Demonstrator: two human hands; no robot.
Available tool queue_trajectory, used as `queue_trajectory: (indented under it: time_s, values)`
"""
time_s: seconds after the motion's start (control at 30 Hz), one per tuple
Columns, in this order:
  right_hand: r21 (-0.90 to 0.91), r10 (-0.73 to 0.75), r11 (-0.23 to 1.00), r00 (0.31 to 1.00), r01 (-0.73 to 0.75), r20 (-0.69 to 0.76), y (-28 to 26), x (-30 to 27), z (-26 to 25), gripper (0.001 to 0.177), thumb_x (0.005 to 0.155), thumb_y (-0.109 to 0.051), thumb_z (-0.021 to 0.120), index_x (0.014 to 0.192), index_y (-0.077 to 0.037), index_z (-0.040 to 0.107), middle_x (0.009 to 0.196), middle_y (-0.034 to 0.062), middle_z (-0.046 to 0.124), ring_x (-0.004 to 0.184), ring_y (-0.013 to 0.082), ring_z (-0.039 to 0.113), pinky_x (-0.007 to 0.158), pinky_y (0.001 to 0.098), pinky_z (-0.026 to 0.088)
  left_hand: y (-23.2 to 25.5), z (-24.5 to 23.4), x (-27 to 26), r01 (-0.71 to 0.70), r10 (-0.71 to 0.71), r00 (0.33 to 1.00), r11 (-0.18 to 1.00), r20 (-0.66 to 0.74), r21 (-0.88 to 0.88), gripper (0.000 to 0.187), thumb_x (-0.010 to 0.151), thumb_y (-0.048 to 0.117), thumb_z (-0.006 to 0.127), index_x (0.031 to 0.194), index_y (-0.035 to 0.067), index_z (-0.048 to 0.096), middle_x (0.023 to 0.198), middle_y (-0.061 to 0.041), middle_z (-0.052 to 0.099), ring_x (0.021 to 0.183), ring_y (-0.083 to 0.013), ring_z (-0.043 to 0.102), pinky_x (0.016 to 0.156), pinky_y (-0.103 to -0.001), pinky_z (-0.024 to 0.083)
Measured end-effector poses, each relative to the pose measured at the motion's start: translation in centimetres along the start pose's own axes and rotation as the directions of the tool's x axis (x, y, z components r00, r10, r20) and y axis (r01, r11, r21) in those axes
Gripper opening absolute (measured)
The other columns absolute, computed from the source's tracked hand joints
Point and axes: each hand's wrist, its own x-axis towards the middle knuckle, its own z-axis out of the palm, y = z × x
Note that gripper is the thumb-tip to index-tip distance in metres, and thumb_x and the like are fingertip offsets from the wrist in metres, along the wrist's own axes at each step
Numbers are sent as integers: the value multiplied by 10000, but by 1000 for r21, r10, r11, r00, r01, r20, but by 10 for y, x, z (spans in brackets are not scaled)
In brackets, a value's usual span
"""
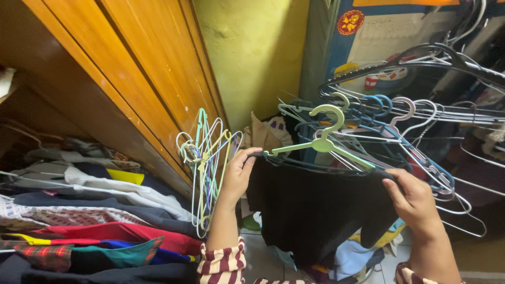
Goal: The person picks up various garments from a pile, places each on a hanger, and hangs them in a wooden wardrobe. The person handles a red and blue garment, a green plaid top, a dark gray shirt, a black shirt, a yellow shirt, and a light blue shirt.
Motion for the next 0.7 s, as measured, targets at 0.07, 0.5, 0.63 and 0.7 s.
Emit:
queue_trajectory:
  time_s: [0.07,0.5,0.63,0.7]
  values:
    - [34,-69,997,998,69,0,-5,4,-1,229,952,-127,673,1159,-27,681,958,96,717,822,161,677,767,274,512,-1,-2,1,77,-78,996,997,-37,-26,187,1007,147,613,1148,43,678,1042,-83,730,1012,-196,699,910,-282,510]
    - [54,0,998,974,-13,227,-72,55,-6,271,872,-114,723,1125,-19,716,843,110,711,672,192,662,622,307,516,41,-34,-8,62,3,967,968,-256,244,141,1006,150,656,1063,26,691,954,-106,691,920,-247,681,833,-305,523]
    - [-27,2,1000,887,12,463,-81,74,6,323,843,-165,785,1132,-38,717,855,152,768,682,256,716,650,343,556,50,-37,-24,-7,64,971,971,-232,238,128,1003,116,636,1040,-3,665,969,-118,680,939,-266,670,862,-331,508]
    - [23,-61,998,879,57,474,-78,72,7,329,839,-161,778,1136,-36,710,883,160,763,726,278,732,686,347,566,56,-35,-42,69,-27,970,984,-243,166,145,997,133,645,1038,-3,671,944,-105,692,898,-248,686,824,-319,517]
